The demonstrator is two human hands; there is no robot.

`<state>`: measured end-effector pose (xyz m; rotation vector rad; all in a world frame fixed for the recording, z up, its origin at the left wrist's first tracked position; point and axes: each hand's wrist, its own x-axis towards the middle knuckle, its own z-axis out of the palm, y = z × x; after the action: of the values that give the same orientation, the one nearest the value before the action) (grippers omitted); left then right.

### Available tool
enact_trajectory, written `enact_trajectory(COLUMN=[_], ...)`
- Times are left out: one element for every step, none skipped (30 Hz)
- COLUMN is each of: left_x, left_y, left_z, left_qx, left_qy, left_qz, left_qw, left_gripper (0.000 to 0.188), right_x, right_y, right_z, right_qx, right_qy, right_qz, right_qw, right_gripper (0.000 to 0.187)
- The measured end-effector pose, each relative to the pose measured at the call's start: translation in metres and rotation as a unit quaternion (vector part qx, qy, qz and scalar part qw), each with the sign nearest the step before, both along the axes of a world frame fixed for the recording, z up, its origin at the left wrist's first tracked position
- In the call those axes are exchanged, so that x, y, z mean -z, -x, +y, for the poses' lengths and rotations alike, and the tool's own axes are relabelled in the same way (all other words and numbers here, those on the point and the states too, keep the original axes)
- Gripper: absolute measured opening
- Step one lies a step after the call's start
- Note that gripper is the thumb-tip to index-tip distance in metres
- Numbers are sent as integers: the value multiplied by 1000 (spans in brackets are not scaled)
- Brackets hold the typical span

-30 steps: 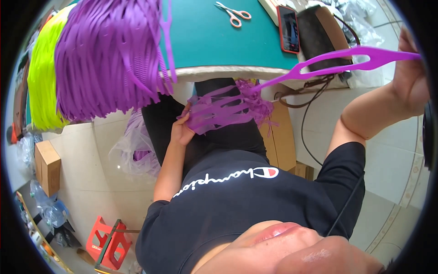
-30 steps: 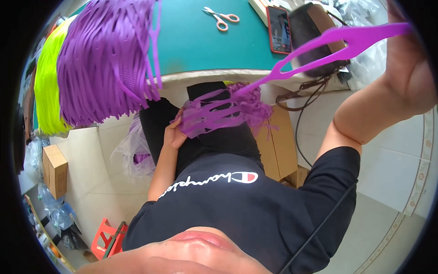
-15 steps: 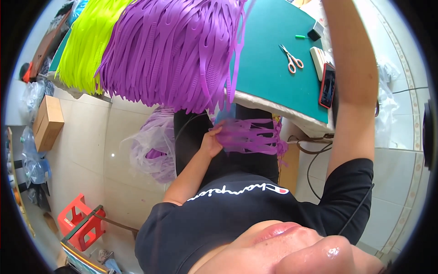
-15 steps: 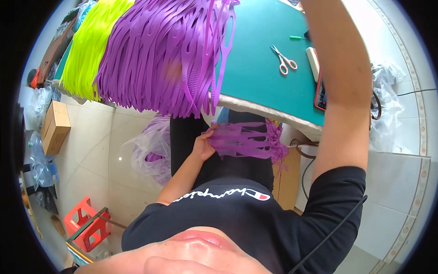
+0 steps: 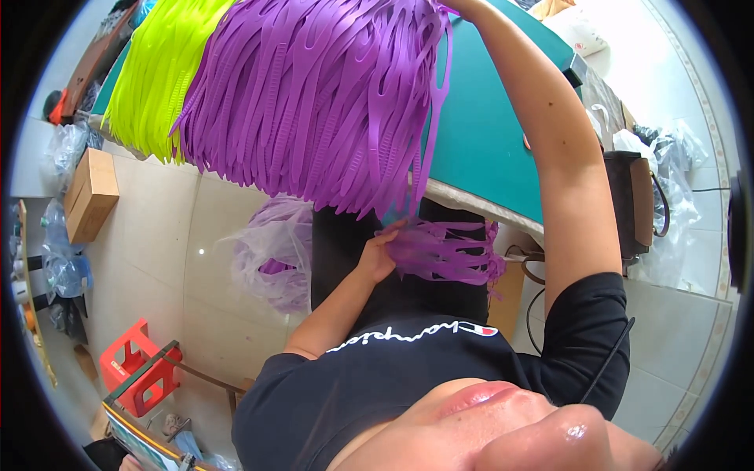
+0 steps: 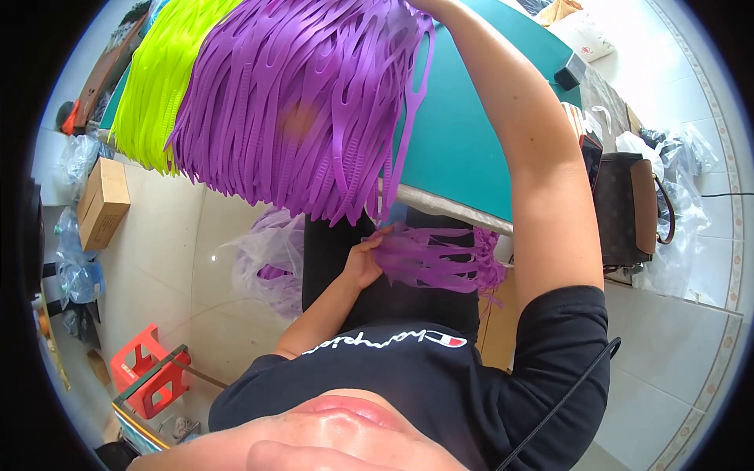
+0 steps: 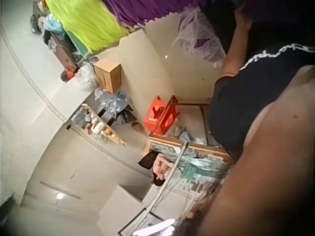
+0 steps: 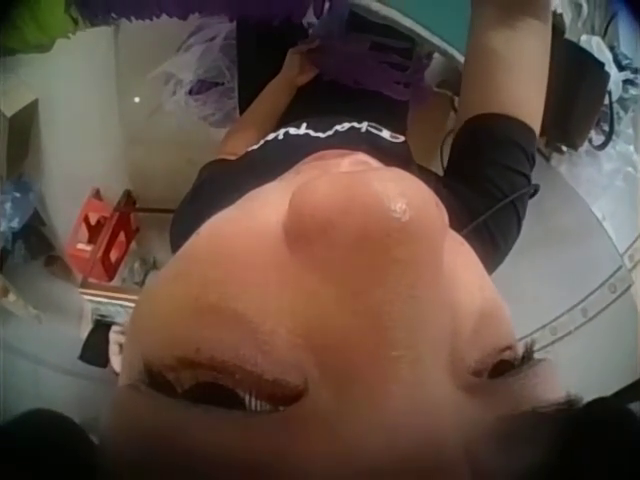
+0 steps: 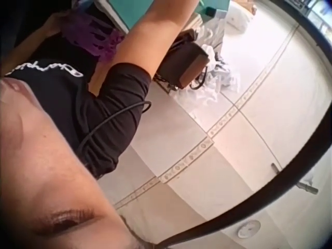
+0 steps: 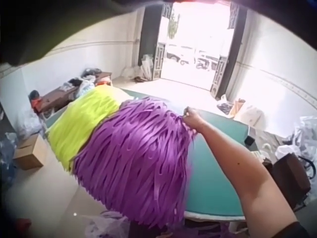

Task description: Using a green-handled hook tool to separate and sort individual purple plastic tags from a large bundle.

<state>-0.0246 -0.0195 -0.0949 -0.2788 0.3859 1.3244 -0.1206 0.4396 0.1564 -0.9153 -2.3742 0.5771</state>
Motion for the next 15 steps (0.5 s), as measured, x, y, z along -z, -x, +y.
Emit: enact_trajectory(left_x=[0, 0, 1, 0, 0, -3, -5, -8, -8, -4, 2, 5, 8, 3, -3], left_y=[-1, -2, 1, 1, 1, 1, 1, 1, 2, 2, 2, 2, 1, -1, -1], left_z=[3, 6, 1, 0, 0, 2, 3, 5, 2, 3, 2, -2, -10, -10, -6], left_qx=[4, 4, -4, -4, -1, 5, 11, 21, 26, 29, 50, 67, 62, 51, 43], left_qy=[-1, -9, -7, -1, 0, -3, -2, -33, -59, -54, -73, -90, -78, -58, -42], left_qz=[0, 2, 5, 7, 8, 7, 8, -4, -17, -18, -8, 1, -4, 12, 28], left_qw=[1000, 1000, 1000, 1000, 1000, 1000, 1000, 999, 998, 998, 996, 994, 995, 997, 998], left_gripper=[46, 47, 47, 47, 48, 49, 49, 50, 52, 52, 53, 54, 54, 55, 55], right_x=[-2, -6, -9, -13, -16, -20, -22, -23, -22, -21, -19, -17, -17, -20, -27], right_y=[-3, -6, 5, 6, 6, 2, -5, -19, -30, -45, -58, -70, -88, -117, -149], right_z=[5, 12, 0, -2, -5, -1, 3, 6, 2, -3, -18, -47, -84, -116, -147], right_qx=[4, -16, -46, -69, -68, -69, -69, -78, -77, -83, -90, -145, -195, -190, -167], right_qy=[-1, -60, -109, -162, -157, -167, -177, -217, -212, -193, -169, -48, 75, 80, 82], right_qz=[0, -15, -30, -43, -41, -41, -42, -16, -17, 42, 99, 171, 239, 240, 178], right_qw=[1000, 998, 993, 984, 984, 983, 981, 973, 974, 977, 976, 973, 948, 949, 966], right_gripper=[22, 21, 20, 21, 21, 20, 20, 19, 19, 13, 8, 6, 12, 12, 6])
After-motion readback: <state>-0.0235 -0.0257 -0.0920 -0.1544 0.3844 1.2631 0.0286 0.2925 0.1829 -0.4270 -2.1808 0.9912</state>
